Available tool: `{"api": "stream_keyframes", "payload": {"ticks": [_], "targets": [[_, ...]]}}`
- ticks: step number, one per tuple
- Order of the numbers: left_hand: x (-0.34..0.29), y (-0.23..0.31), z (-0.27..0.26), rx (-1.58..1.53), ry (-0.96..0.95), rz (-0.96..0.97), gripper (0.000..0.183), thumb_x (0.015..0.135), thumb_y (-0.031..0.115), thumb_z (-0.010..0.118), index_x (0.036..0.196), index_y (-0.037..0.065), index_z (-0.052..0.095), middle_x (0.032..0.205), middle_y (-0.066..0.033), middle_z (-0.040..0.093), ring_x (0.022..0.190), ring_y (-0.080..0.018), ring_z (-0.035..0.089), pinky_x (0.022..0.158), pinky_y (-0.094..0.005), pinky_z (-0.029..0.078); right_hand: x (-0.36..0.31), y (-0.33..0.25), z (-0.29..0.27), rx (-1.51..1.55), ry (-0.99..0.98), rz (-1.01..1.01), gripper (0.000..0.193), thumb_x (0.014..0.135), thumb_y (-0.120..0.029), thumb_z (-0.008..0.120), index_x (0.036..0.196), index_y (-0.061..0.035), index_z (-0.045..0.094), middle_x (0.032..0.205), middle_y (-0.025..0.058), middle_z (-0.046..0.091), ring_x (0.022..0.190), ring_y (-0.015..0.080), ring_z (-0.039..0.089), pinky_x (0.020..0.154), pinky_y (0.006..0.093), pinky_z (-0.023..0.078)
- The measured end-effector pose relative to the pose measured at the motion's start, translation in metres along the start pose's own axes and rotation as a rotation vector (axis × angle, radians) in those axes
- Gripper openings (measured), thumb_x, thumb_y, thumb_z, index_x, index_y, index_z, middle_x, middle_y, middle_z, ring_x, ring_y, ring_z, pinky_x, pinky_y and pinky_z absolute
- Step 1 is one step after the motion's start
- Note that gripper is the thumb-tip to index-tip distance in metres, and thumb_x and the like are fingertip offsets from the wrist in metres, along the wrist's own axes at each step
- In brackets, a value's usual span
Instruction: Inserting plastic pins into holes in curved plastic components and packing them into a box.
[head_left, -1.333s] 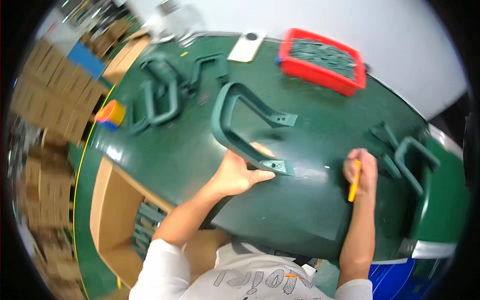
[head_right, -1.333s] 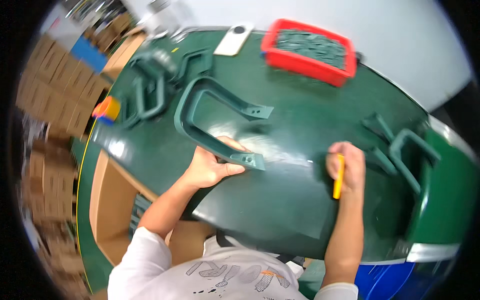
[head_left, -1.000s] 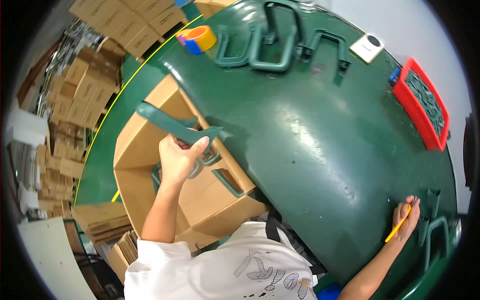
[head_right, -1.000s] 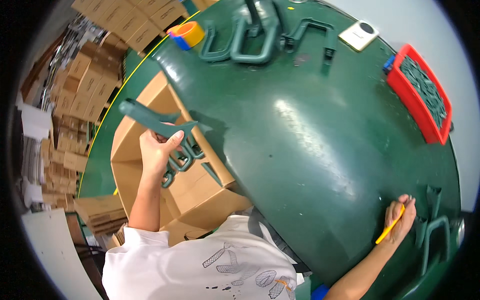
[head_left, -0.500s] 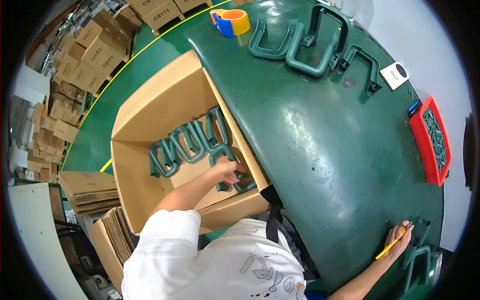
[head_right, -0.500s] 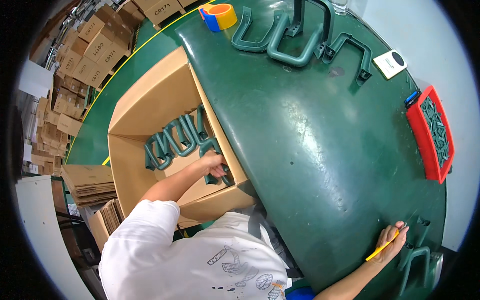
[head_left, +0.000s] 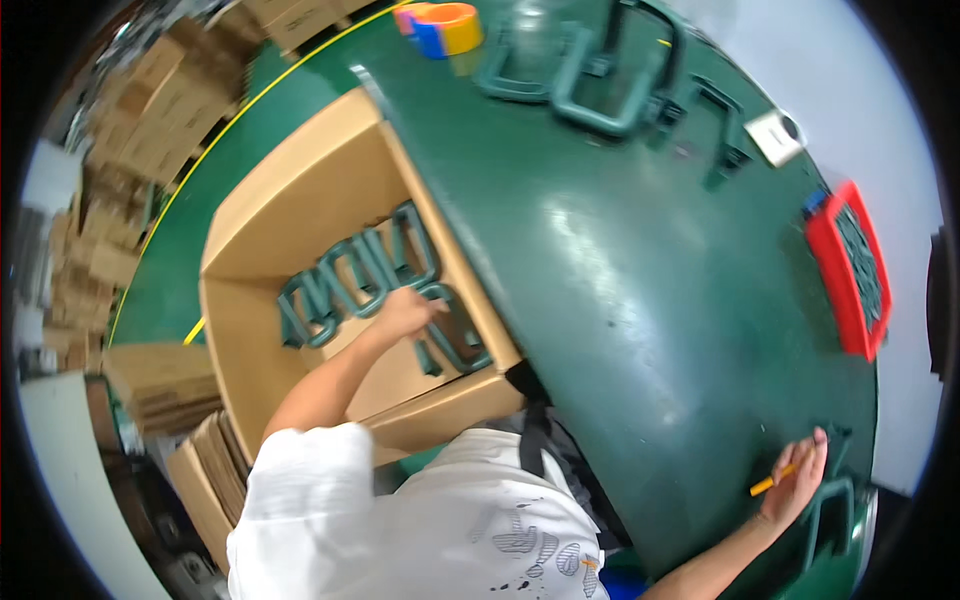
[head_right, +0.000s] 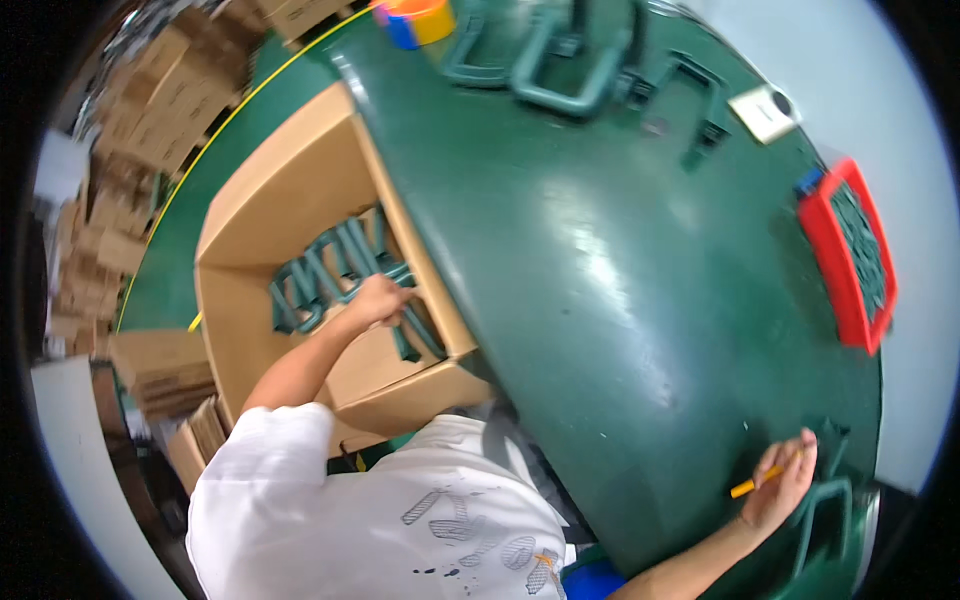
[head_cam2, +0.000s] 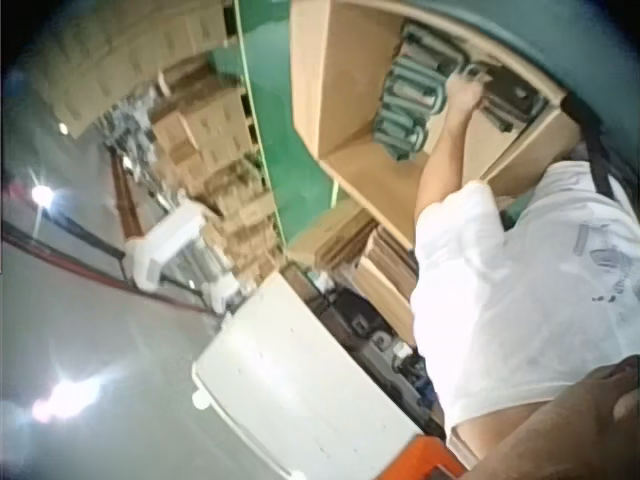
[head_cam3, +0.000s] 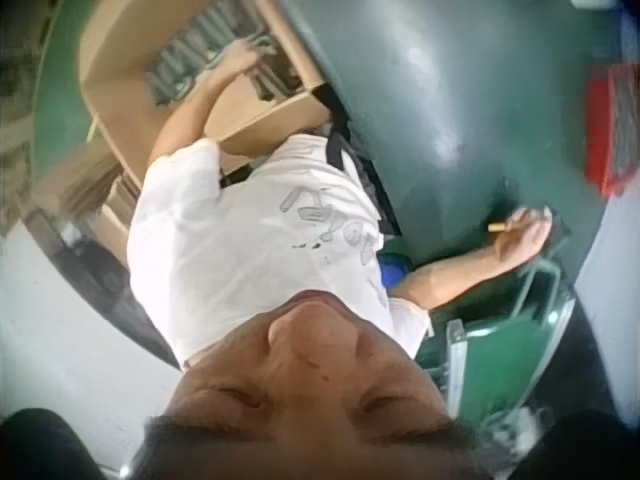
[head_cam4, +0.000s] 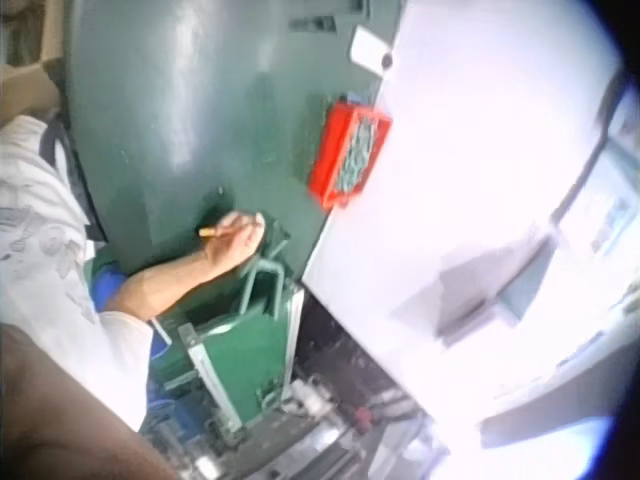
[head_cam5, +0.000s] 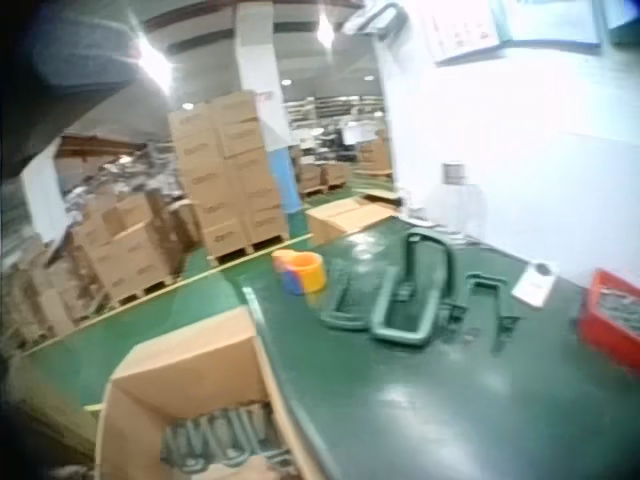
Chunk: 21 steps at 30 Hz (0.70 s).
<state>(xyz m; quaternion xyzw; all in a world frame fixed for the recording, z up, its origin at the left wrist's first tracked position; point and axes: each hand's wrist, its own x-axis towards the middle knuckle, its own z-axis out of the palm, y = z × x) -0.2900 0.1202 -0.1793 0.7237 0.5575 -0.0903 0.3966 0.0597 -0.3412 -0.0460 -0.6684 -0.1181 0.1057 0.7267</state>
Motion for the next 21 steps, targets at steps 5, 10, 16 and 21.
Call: {"api": "stream_keyframes", "payload": {"ticks": [5,10,16,21], "targets": [[-0.031,0.017,0.005,-0.464,0.556,0.23,0.016,0.088,0.016,0.059,0.09,0.001,0.066,0.074,-0.0032,0.065,0.062,-0.0111,0.055,0.054,-0.0263,0.044,-0.001,-0.031,0.015,-1.073,0.101,-0.272,0.026,0.079,-0.002,0.065,0.104,-0.002,0.062,0.086,0.0083,0.06,0.067,0.0191,0.058,0.061,0.0278,0.048],[-0.069,0.101,-0.004,-0.322,0.567,0.94,0.027,0.09,0.011,0.055,0.066,-0.001,0.052,0.056,-0.0017,0.05,0.049,-0.0085,0.04,0.044,-0.0256,0.032,-0.017,-0.051,-0.018,-1.543,0.512,-0.2,0.032,0.079,-0.016,0.068,0.106,-0.002,0.06,0.107,0.0135,0.059,0.084,0.034,0.063,0.073,0.0399,0.051],[-0.098,0.203,0.006,-0.264,0.284,1.627,0.02,0.081,-0.005,0.05,0.062,-0.001,0.047,0.052,-0.0076,0.049,0.042,-0.0191,0.04,0.042,-0.0292,0.031,-0.018,-0.062,-0.05,-1.54,0.661,-0.165,0.048,0.075,-0.021,0.072,0.116,-0.0029,0.056,0.117,0.0131,0.056,0.089,0.0345,0.062,0.076,0.0411,0.051],[-0.105,0.244,0.03,-0.244,0.063,1.682,0.022,0.082,0.0,0.053,0.06,0.0,0.051,0.049,-0.0059,0.05,0.041,-0.0172,0.041,0.042,-0.0281,0.03,-0.022,-0.044,-0.091,-1.617,0.451,-0.051,0.054,0.065,-0.012,0.077,0.115,-0.0071,0.057,0.116,0.0115,0.058,0.093,0.034,0.061,0.077,0.0413,0.05]]}}
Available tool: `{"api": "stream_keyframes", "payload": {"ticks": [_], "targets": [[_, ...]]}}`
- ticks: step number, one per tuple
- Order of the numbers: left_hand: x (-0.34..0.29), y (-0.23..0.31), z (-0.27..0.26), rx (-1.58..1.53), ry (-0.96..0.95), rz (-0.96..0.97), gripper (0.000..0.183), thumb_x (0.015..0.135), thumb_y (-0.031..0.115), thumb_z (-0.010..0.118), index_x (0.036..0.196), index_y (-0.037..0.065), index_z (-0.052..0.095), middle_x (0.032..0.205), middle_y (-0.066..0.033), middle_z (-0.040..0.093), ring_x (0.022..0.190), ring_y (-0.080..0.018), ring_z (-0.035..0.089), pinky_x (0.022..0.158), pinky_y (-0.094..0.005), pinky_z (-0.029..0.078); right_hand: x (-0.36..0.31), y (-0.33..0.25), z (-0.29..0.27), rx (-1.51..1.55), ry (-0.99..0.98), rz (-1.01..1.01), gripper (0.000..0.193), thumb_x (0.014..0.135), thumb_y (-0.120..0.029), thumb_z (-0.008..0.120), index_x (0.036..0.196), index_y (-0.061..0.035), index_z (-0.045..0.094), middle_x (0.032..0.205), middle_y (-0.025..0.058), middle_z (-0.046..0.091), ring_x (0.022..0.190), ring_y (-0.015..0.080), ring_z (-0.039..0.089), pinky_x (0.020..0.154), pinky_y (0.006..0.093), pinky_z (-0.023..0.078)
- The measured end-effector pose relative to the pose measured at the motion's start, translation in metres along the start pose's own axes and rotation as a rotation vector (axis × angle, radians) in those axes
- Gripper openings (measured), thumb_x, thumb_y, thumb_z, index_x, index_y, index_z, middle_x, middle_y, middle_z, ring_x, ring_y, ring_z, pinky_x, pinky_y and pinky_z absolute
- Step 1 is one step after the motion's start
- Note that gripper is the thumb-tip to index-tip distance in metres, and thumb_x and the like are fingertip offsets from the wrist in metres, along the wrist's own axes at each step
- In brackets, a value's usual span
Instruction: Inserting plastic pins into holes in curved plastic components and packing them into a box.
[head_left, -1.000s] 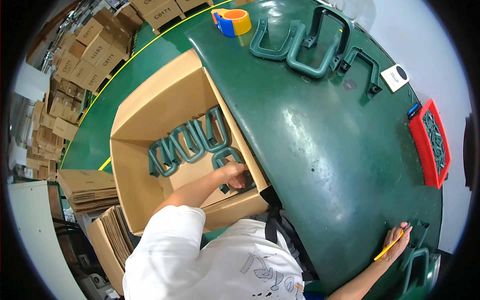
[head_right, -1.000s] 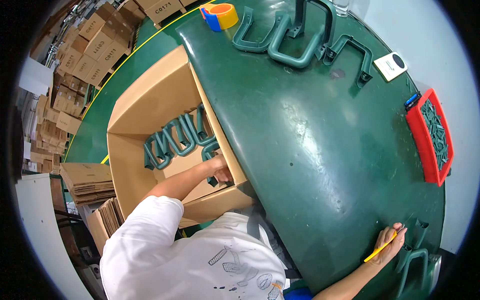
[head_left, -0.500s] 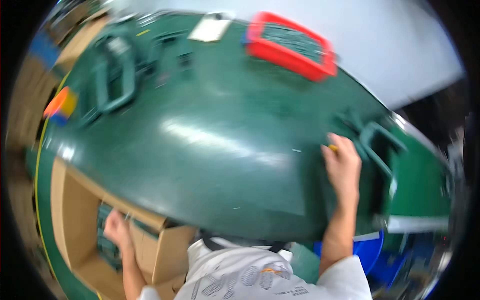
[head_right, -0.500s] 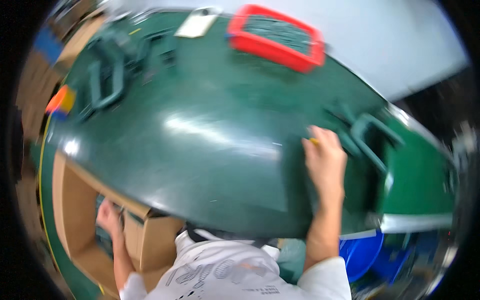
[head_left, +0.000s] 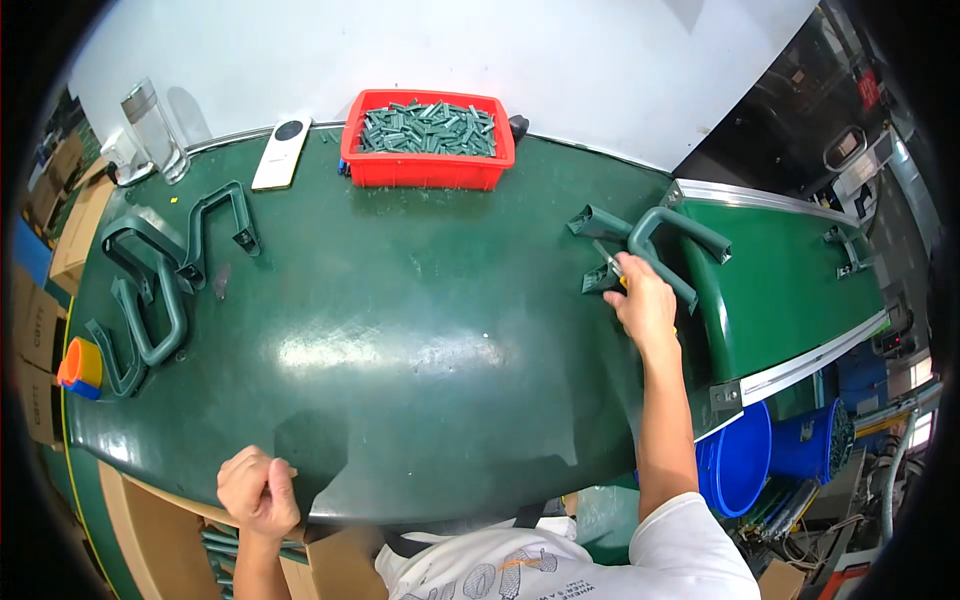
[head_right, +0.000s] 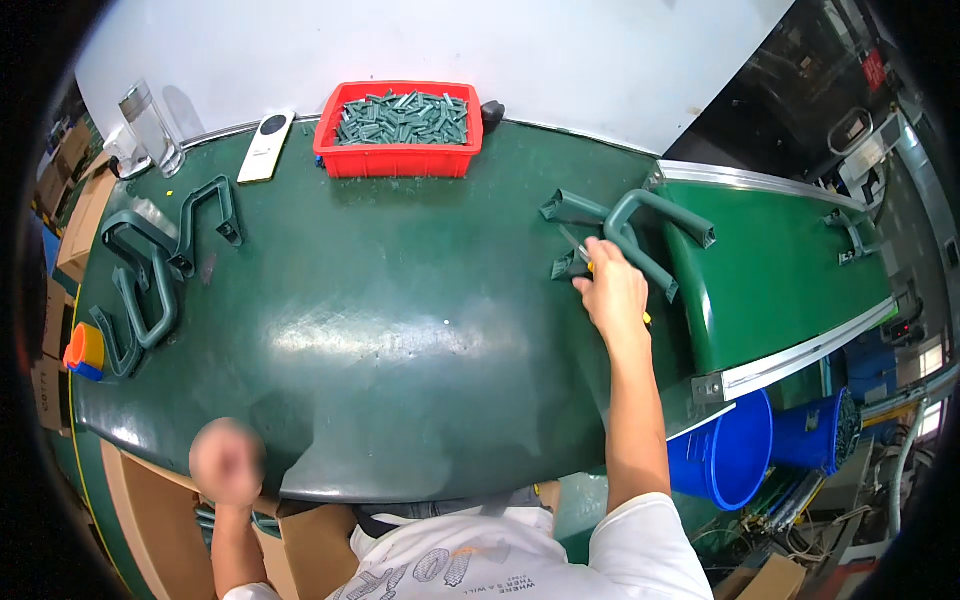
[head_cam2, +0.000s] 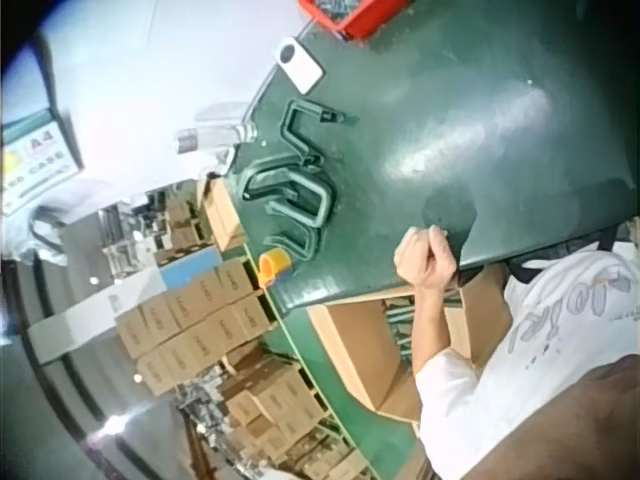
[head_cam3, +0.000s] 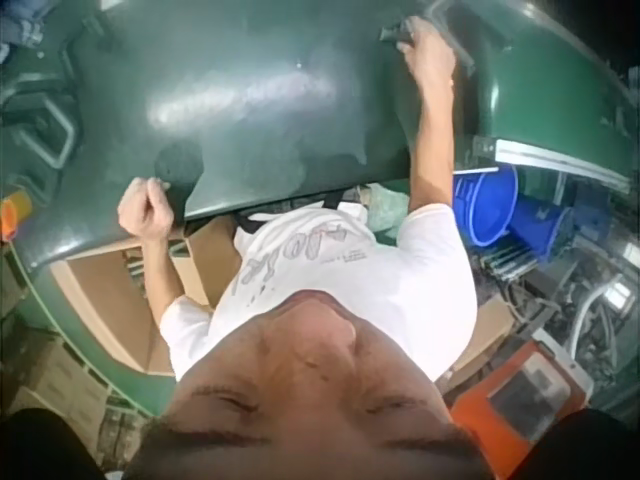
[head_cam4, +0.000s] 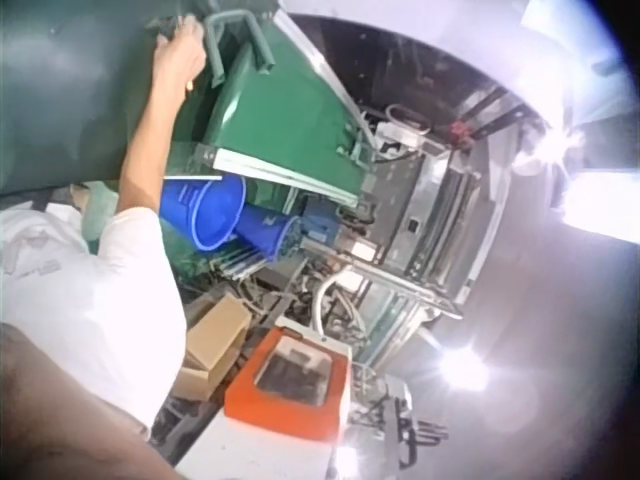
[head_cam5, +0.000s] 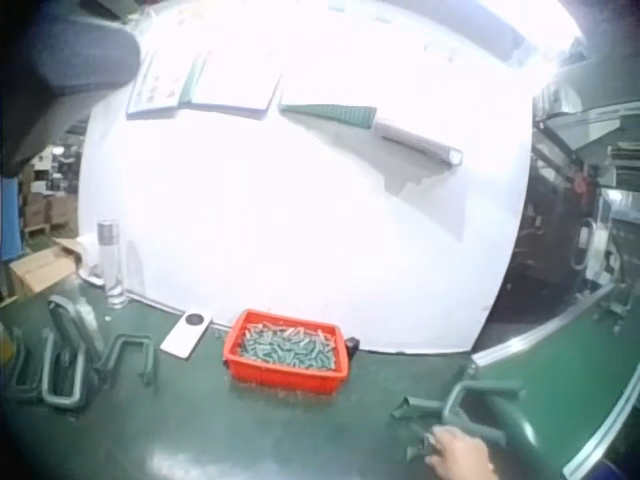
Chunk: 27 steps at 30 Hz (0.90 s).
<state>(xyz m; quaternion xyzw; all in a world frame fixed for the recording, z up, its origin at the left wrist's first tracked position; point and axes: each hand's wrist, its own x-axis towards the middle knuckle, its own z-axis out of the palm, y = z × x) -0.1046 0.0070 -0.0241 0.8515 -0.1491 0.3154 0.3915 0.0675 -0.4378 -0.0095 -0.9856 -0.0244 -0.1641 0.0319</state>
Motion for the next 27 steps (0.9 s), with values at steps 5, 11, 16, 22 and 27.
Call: {"api": "stream_keyframes", "payload": {"ticks": [5,11,16,22,27], "targets": [[0.031,-0.002,0.022,-0.066,-0.072,0.005,0.022,0.074,-0.006,0.059,0.056,0.003,0.049,0.048,-0.0062,0.048,0.038,-0.0189,0.042,0.04,-0.0284,0.031,-0.001,-0.003,0.006,0.23,-0.007,-0.098,0.039,0.062,-0.008,0.079,0.096,-0.0021,0.063,0.087,0.0138,0.067,0.079,0.0314,0.065,0.067,0.0377,0.05],[0.081,-0.012,0.067,-0.219,-0.267,-0.394,0.015,0.082,0.015,0.064,0.085,0.0,0.064,0.07,-0.007,0.062,0.065,-0.014,0.058,0.057,-0.0275,0.046,-0.007,-0.063,-0.019,1.234,-0.209,-0.005,0.047,0.061,-0.03,0.085,0.086,0.0027,0.063,0.074,0.0101,0.066,0.054,0.0094,0.053,0.049,0.0225,0.045],[0.104,-0.015,0.126,-0.964,-0.423,-0.675,0.047,0.091,0.036,0.055,0.119,-0.001,0.048,0.087,-0.009,0.064,0.075,-0.0117,0.059,0.056,-0.0218,0.046,-0.014,-0.124,0.0,2.156,-0.447,0.105,0.055,0.079,-0.041,0.069,0.108,0.0033,0.055,0.081,0.0122,0.064,0.043,0.0051,0.041,0.037,0.0187,0.03],[0.103,-0.009,0.138,-1.105,0.216,-1.004,0.029,0.093,0.035,0.052,0.094,0.006,0.049,0.055,-0.0035,0.05,0.041,-0.0116,0.046,0.038,-0.0234,0.037,-0.021,-0.173,0.011,1.537,-0.456,0.365,0.05,0.088,-0.033,0.062,0.118,0.0063,0.053,0.078,0.0041,0.063,0.053,0.0042,0.048,0.045,0.0183,0.036],[0.103,-0.017,0.132,-0.996,0.417,-1.016,0.024,0.094,0.033,0.052,0.084,0.011,0.047,0.059,-0.0001,0.047,0.045,-0.01,0.046,0.038,-0.0241,0.038,-0.036,-0.184,0.03,1.225,-0.363,0.036,0.049,0.084,-0.025,0.069,0.12,0.0052,0.054,0.069,-0.0016,0.054,0.057,0.0048,0.049,0.053,0.0188,0.04]]}}
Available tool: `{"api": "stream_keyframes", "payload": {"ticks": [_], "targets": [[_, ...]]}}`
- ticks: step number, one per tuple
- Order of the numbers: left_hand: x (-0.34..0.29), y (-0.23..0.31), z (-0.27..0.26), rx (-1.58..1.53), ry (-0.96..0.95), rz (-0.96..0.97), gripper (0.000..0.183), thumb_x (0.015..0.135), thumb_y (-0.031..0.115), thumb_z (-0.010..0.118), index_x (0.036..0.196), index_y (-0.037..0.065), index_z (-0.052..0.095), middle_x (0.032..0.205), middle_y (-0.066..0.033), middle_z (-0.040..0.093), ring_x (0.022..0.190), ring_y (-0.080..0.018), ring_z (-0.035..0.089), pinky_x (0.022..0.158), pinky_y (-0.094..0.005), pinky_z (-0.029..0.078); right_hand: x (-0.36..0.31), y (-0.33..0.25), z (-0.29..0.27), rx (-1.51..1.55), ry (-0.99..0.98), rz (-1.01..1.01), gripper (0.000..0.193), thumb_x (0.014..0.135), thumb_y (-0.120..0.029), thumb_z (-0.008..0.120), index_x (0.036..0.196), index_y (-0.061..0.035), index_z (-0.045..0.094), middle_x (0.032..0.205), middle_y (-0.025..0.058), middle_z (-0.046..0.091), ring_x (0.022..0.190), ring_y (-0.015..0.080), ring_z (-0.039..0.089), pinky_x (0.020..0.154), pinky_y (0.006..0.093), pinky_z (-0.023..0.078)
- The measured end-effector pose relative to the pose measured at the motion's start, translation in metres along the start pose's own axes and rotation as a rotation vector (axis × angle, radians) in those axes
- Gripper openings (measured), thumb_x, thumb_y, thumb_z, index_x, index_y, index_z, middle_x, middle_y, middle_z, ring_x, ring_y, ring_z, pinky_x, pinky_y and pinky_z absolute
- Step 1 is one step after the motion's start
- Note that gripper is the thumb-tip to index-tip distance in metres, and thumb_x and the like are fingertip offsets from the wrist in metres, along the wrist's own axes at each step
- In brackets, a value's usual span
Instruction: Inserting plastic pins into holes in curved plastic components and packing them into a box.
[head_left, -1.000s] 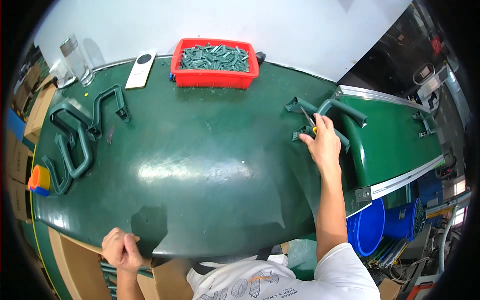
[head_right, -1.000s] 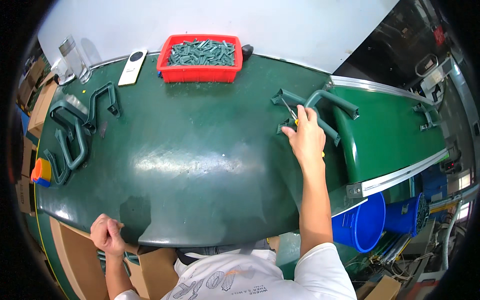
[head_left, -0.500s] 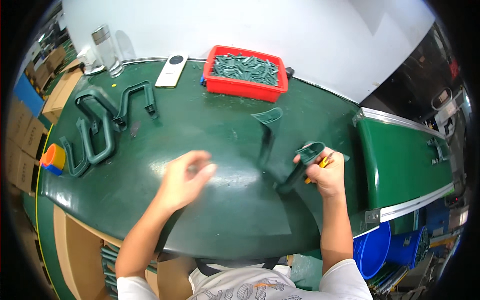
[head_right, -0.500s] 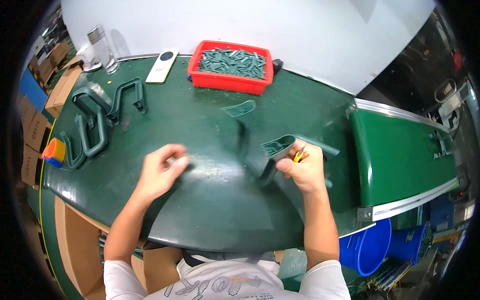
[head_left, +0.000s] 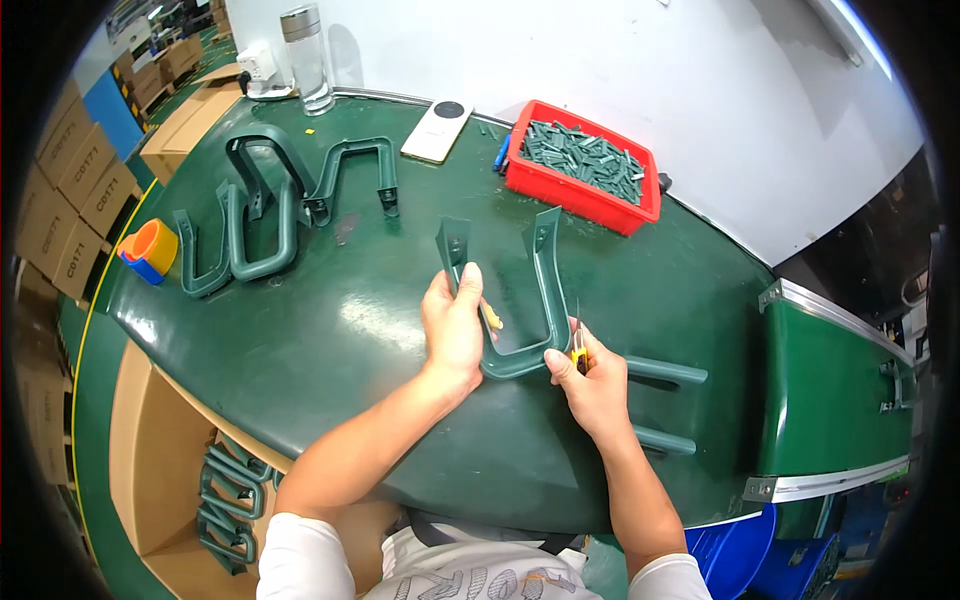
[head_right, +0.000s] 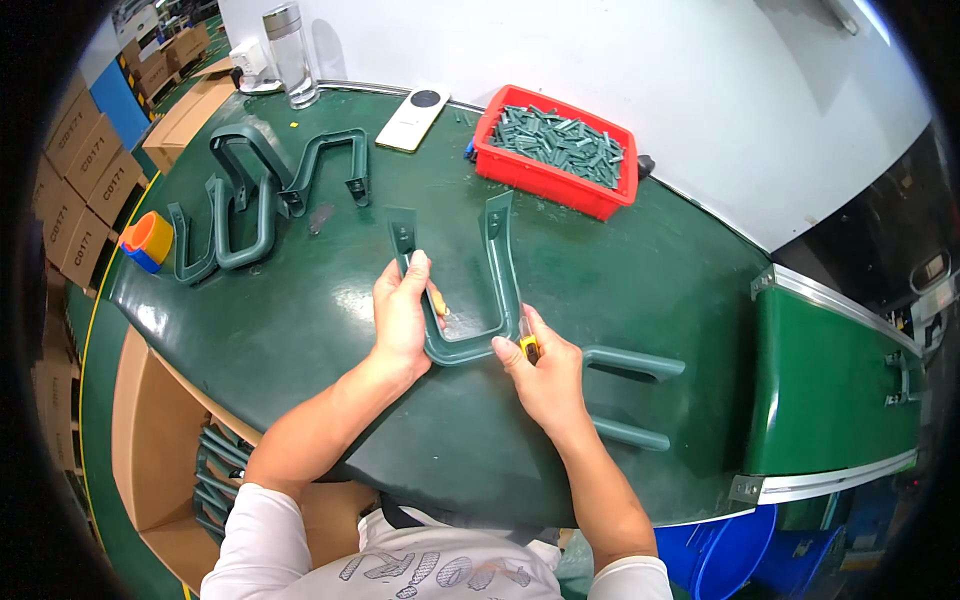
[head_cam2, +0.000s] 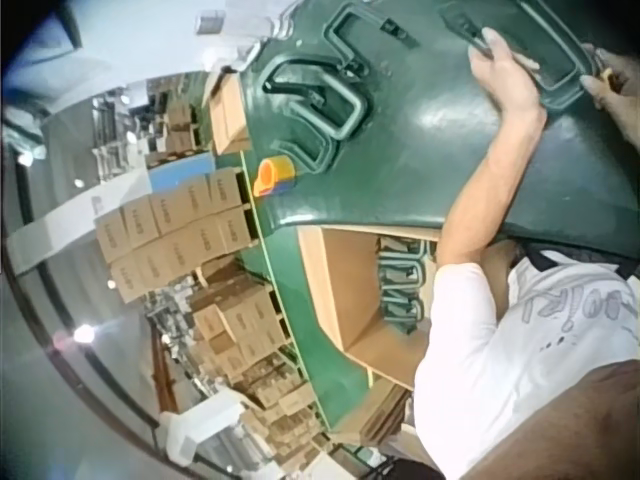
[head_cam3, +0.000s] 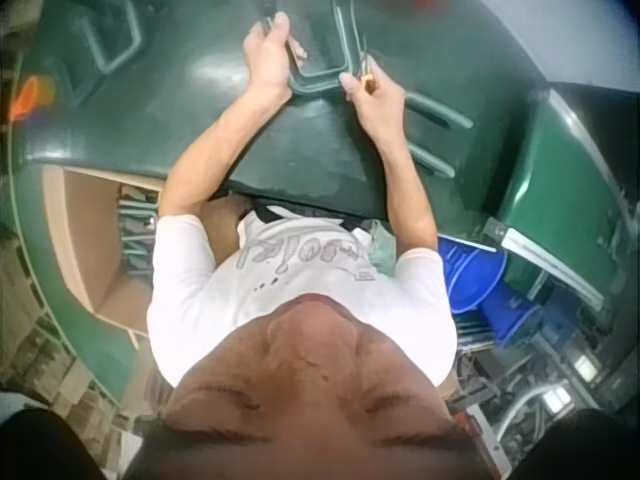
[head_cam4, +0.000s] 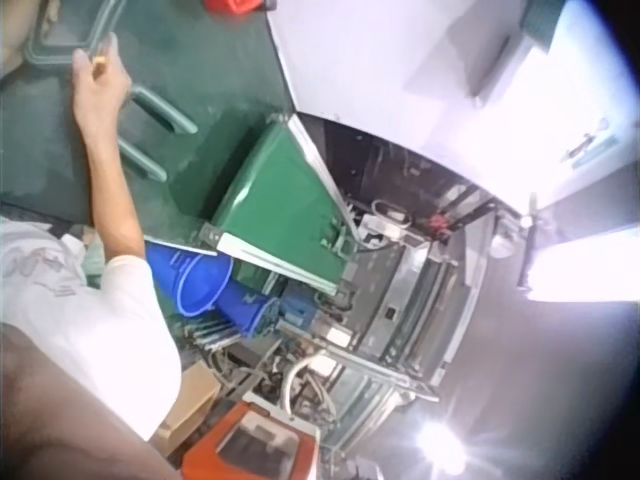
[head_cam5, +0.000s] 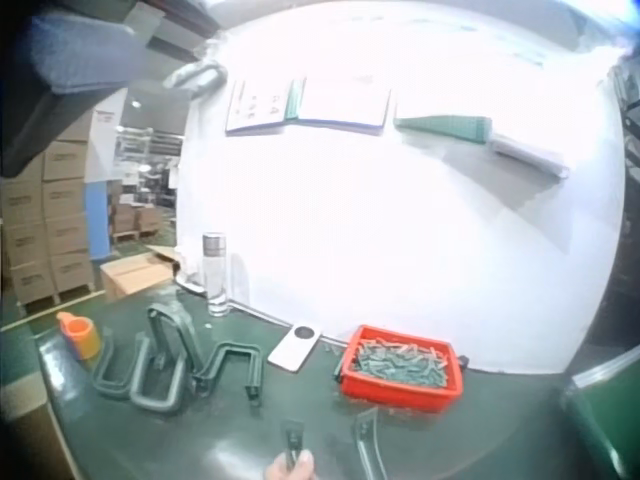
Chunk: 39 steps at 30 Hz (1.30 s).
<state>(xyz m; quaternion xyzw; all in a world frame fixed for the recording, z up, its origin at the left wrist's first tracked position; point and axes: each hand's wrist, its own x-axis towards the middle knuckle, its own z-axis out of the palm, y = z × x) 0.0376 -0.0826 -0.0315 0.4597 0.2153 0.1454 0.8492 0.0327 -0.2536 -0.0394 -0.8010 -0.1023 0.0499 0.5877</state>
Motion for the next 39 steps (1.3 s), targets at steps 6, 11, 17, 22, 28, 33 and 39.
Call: {"api": "stream_keyframes", "payload": {"ticks": [6,11,17,22,28,33,39], "targets": [[0.0,0.0,-0.001,-0.03,0.042,0.109,0.024,0.094,0.032,0.052,0.086,0.009,0.045,0.061,0.0001,0.047,0.046,-0.0102,0.048,0.039,-0.0241,0.039,0.009,-0.017,0.014,-0.027,0.101,0.002,0.046,0.083,-0.015,0.069,0.12,0.0076,0.054,0.067,0.0001,0.053,0.058,0.0054,0.05,0.054,0.0222,0.046],[0.0,-0.004,-0.002,-0.019,0.085,0.24,0.027,0.095,0.029,0.052,0.09,0.003,0.048,0.063,-0.0027,0.05,0.046,-0.011,0.048,0.043,-0.0268,0.042,0.019,-0.017,0.024,-0.025,0.135,-0.001,0.034,0.085,-0.013,0.065,0.11,0.0094,0.057,0.067,0.0017,0.057,0.051,0.0069,0.052,0.049,0.0213,0.045],[-0.023,0.004,0.004,0.043,-0.054,0.467,0.018,0.095,0.019,0.051,0.1,0.003,0.045,0.076,-0.0001,0.049,0.055,-0.0062,0.046,0.05,-0.0224,0.041,0.04,-0.02,0.042,0.168,0.212,0.124,0.01,0.089,-0.005,0.056,0.092,0.0039,0.057,0.075,0.0094,0.065,0.047,0.0071,0.052,0.04,0.0204,0.04],[-0.018,-0.003,-0.008,0.355,-0.139,0.797,0.028,0.089,0.018,0.06,0.104,0.0,0.045,0.078,-0.008,0.059,0.063,-0.015,0.058,0.057,-0.0293,0.047,0.041,-0.02,0.024,0.195,0.11,0.24,0.01,0.088,-0.009,0.059,0.086,0.0003,0.056,0.068,0.0084,0.062,0.042,0.0079,0.049,0.035,0.0194,0.03],[-0.012,-0.004,-0.013,0.381,-0.273,1.141,0.041,0.067,0.003,0.067,0.103,-0.005,0.048,0.072,-0.0158,0.059,0.06,-0.0342,0.061,0.054,-0.0368,0.048,0.037,-0.012,0.009,0.388,-0.035,0.369,0.005,0.082,-0.003,0.058,0.083,0.0015,0.056,0.059,0.0093,0.058,0.04,0.0108,0.049,0.032,0.0198,0.027],[-0.01,-0.006,-0.016,0.474,-0.158,1.084,0.042,0.066,0.005,0.067,0.103,-0.006,0.048,0.069,-0.0168,0.057,0.059,-0.0355,0.059,0.052,-0.0379,0.047,0.012,-0.002,0.017,0.674,-0.117,0.447,0.006,0.081,-0.004,0.062,0.078,-0.0015,0.058,0.06,0.0092,0.058,0.041,0.013,0.05,0.033,0.0213,0.029],[0.01,0.002,-0.006,-0.021,0.013,0.539,0.024,0.093,0.025,0.055,0.097,0.003,0.047,0.063,-0.0041,0.051,0.048,-0.0099,0.049,0.044,-0.0256,0.041,-0.053,-0.06,0.026,0.3,0.074,0.004,0.009,0.083,-0.005,0.06,0.081,0.0026,0.059,0.06,0.0077,0.059,0.046,0.0135,0.054,0.042,0.0229,0.041]]}}
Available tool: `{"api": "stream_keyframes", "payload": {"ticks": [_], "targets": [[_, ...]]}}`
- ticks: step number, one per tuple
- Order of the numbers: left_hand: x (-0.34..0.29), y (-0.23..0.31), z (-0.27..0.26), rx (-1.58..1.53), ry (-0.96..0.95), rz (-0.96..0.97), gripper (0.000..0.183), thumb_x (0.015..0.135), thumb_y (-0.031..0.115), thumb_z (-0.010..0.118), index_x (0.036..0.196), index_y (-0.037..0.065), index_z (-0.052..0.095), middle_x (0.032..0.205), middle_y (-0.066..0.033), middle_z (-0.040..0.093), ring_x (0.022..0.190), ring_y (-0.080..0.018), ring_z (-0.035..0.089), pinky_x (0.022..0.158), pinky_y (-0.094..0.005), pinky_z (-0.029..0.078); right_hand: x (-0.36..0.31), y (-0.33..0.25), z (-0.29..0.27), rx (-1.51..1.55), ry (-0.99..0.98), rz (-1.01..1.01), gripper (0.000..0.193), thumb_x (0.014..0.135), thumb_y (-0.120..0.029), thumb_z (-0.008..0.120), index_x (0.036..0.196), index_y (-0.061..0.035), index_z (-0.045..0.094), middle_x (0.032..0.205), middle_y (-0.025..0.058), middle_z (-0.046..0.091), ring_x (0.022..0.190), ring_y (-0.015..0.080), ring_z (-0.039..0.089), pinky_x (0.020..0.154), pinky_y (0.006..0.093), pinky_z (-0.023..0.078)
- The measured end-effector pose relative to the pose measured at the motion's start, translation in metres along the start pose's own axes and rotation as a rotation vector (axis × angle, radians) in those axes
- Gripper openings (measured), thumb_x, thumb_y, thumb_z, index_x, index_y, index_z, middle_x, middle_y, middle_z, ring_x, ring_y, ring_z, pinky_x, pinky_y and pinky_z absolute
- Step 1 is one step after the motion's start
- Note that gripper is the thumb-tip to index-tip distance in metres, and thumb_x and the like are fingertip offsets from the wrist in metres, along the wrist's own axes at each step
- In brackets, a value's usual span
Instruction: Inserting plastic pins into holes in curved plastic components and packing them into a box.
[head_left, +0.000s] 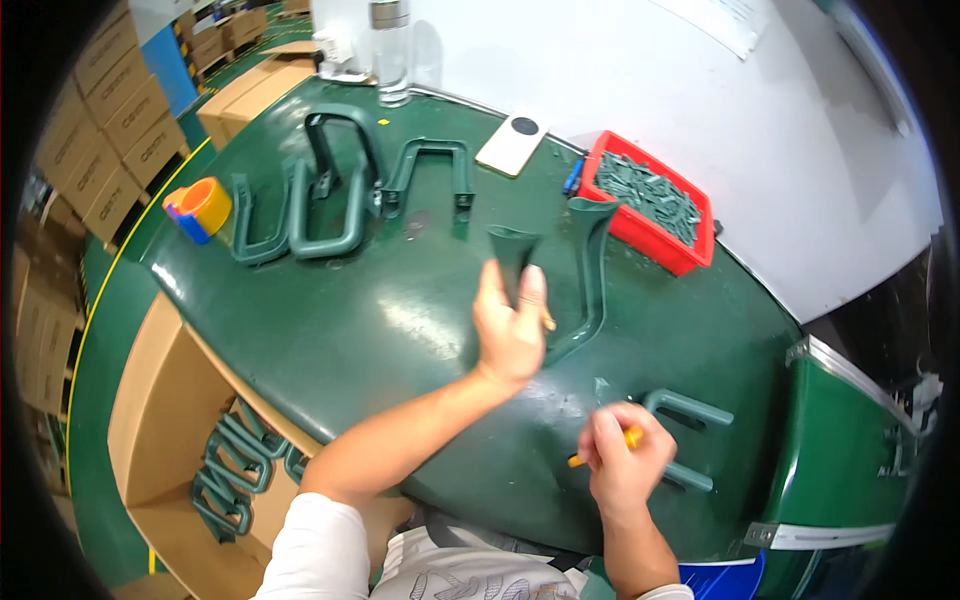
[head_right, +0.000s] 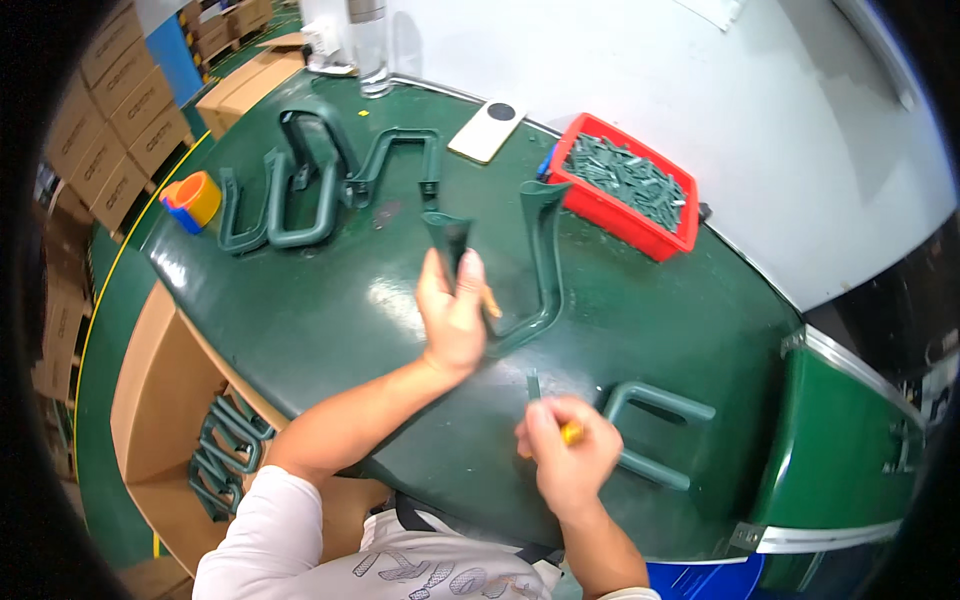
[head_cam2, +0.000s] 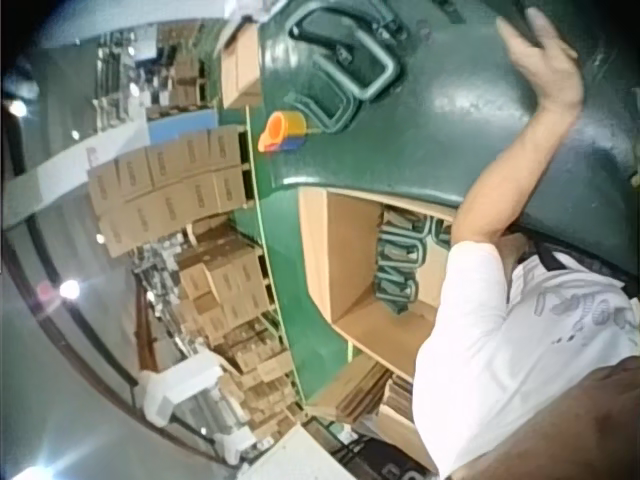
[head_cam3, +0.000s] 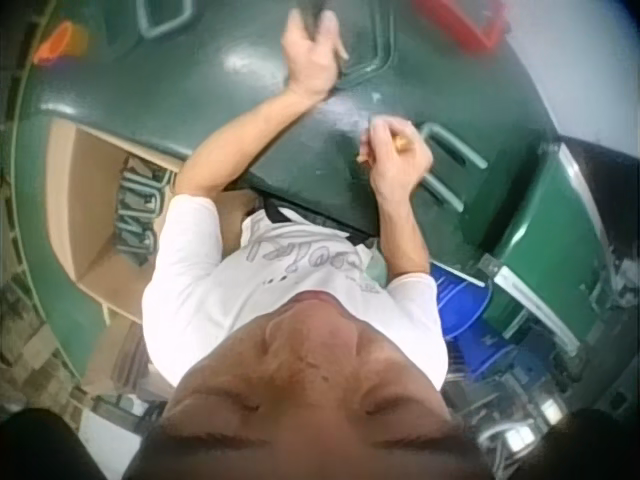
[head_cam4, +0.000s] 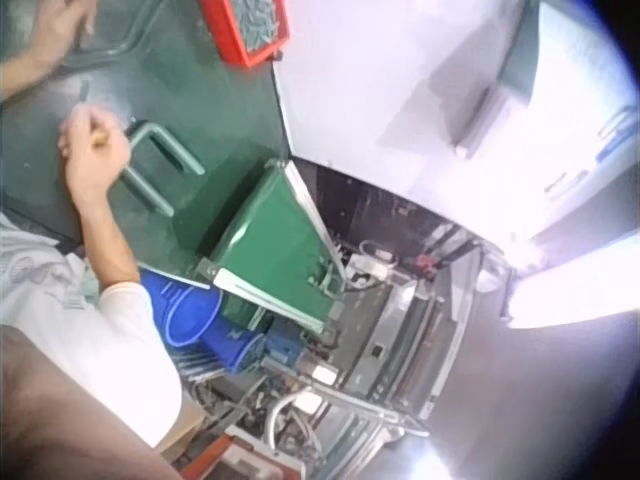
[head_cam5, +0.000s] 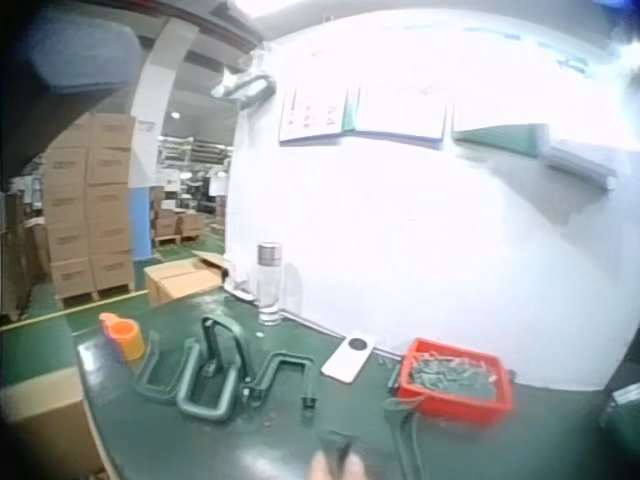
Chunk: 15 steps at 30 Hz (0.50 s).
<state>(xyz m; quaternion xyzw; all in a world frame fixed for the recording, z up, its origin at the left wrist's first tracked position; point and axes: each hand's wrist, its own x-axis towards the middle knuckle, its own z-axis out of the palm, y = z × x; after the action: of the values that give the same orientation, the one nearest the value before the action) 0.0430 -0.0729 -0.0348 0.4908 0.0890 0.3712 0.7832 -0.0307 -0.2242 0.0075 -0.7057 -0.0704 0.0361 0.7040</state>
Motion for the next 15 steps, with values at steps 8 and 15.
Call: {"api": "stream_keyframes", "payload": {"ticks": [8,15], "targets": [[-0.007,0.005,0.003,-0.173,-0.216,-0.399,0.026,0.093,0.033,0.053,0.094,0.008,0.046,0.055,-0.0028,0.047,0.046,-0.0121,0.045,0.038,-0.0243,0.036,0.126,-0.054,-0.049,-0.419,0.322,-0.353,0.03,0.087,-0.02,0.063,0.105,0.0038,0.06,0.075,0.001,0.058,0.059,0.0041,0.046,0.053,0.0211,0.04],[-0.007,0.003,0.001,-0.269,-0.435,-0.398,0.041,0.094,0.042,0.046,0.107,0.003,0.048,0.064,-0.0077,0.054,0.054,-0.0155,0.05,0.049,-0.0253,0.04,0.083,0.027,-0.042,-0.679,0.08,-0.301,0.03,0.083,-0.015,0.065,0.104,0.0062,0.062,0.076,0.0155,0.066,0.058,0.013,0.058,0.058,0.0267,0.047]]}}
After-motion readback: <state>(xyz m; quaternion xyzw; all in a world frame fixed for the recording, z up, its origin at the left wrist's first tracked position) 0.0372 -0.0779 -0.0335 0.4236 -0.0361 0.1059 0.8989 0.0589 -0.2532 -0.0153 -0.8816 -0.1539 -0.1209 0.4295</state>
